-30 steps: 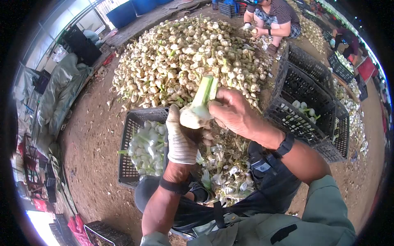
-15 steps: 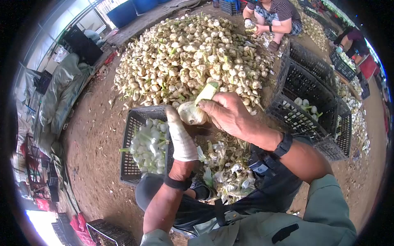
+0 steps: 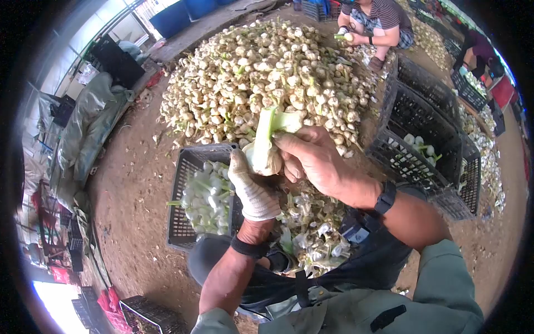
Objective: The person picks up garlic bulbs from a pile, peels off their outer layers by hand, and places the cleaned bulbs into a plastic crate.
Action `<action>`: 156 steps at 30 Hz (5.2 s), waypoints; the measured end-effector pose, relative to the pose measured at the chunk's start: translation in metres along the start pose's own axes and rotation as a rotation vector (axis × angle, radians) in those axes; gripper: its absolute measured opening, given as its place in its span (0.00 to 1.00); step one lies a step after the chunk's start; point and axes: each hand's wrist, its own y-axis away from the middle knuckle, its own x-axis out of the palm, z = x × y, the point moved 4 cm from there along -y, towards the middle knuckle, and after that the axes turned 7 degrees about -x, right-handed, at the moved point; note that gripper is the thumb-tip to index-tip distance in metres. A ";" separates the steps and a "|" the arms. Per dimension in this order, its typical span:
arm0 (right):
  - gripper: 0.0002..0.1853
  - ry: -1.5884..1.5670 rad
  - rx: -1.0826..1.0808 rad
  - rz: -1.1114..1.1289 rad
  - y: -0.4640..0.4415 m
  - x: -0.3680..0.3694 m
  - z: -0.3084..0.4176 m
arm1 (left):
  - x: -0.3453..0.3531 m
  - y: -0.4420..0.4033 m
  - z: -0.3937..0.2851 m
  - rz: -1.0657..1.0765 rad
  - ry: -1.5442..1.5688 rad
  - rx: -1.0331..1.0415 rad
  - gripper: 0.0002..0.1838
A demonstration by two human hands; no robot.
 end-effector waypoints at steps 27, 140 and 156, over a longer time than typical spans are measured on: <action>0.15 0.445 -0.071 0.073 0.005 0.003 0.006 | -0.021 -0.014 -0.002 -0.208 -0.028 -0.145 0.32; 0.16 0.925 -0.194 0.348 0.030 0.006 0.002 | -0.048 0.010 0.005 -0.267 0.380 -0.083 0.12; 0.42 0.229 0.444 0.147 0.053 -0.043 -0.034 | -0.028 -0.003 0.008 -0.387 -0.230 -0.091 0.22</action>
